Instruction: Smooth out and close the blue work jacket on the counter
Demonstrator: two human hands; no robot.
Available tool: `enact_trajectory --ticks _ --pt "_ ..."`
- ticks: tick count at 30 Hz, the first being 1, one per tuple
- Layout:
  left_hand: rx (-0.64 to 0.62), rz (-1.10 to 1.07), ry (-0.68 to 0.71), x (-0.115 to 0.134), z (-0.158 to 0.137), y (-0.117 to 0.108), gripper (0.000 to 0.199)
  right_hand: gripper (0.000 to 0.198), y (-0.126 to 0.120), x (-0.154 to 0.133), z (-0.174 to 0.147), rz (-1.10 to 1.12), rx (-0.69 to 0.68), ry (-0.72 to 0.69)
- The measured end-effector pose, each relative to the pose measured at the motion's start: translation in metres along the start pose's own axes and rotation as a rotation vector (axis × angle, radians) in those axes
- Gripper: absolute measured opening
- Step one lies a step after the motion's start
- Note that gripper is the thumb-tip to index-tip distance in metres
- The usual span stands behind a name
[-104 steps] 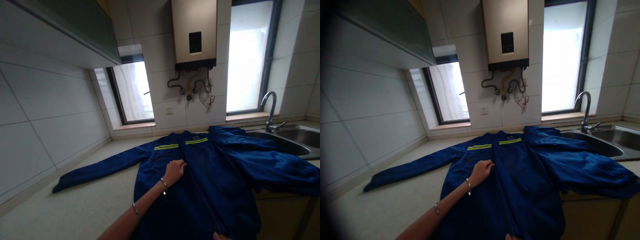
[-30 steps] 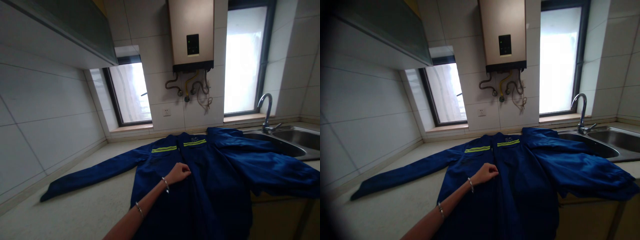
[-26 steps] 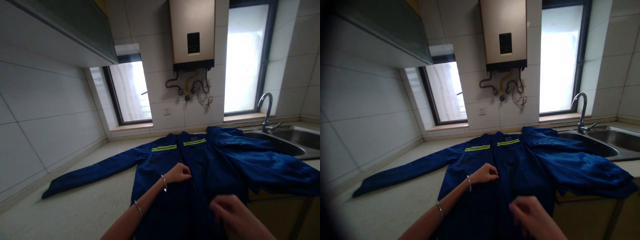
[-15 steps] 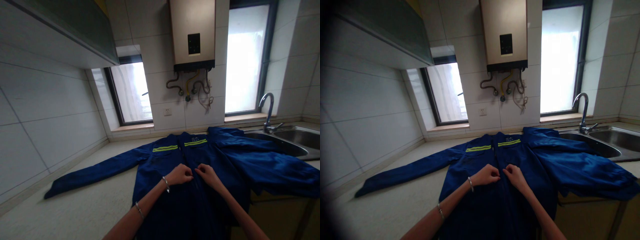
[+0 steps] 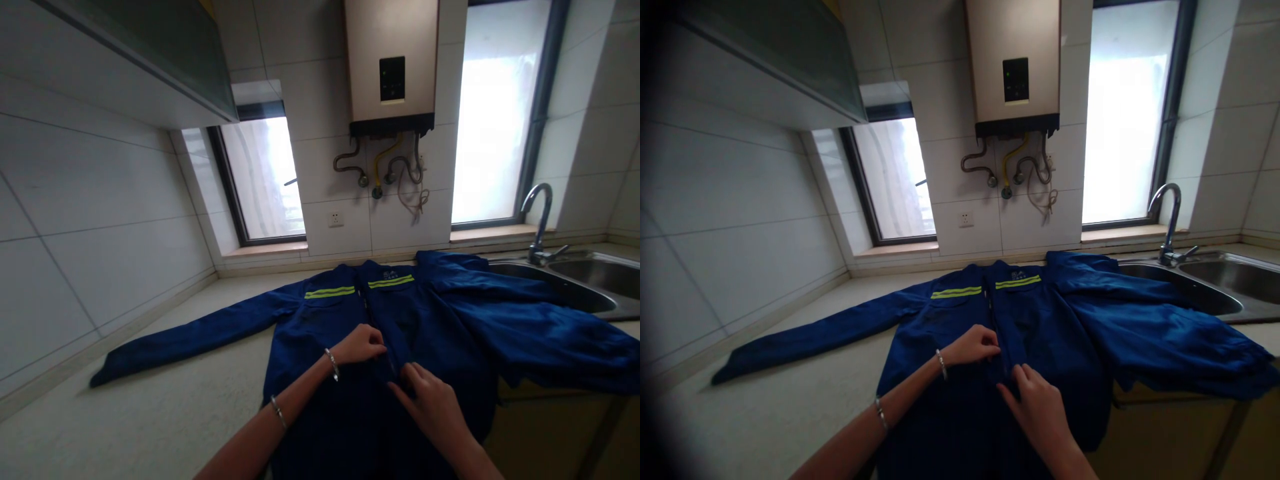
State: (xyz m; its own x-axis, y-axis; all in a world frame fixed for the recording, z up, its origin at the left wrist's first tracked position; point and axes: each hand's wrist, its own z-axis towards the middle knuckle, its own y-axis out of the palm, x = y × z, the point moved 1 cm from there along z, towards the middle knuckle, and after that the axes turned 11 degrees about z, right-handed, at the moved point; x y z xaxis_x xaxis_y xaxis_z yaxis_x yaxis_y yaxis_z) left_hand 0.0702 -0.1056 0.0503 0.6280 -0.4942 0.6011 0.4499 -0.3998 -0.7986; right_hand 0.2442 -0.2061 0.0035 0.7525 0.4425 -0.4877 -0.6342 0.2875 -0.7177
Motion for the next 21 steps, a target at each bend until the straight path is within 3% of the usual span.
enact_trajectory --ticks 6,15,21 --pt "0.065 0.042 -0.058 0.006 0.000 0.000 0.027 0.020 0.018 0.004 0.012 -0.134 -0.149 -0.001" --pt "0.476 0.474 -0.244 -0.005 0.015 0.004 0.022 0.020 -0.001 -0.025 0.011 -0.127 -0.082 0.017" --pt "0.464 0.600 -0.412 -0.032 0.055 -0.025 0.021 0.019 0.007 -0.023 0.007 -0.140 -0.039 0.007"
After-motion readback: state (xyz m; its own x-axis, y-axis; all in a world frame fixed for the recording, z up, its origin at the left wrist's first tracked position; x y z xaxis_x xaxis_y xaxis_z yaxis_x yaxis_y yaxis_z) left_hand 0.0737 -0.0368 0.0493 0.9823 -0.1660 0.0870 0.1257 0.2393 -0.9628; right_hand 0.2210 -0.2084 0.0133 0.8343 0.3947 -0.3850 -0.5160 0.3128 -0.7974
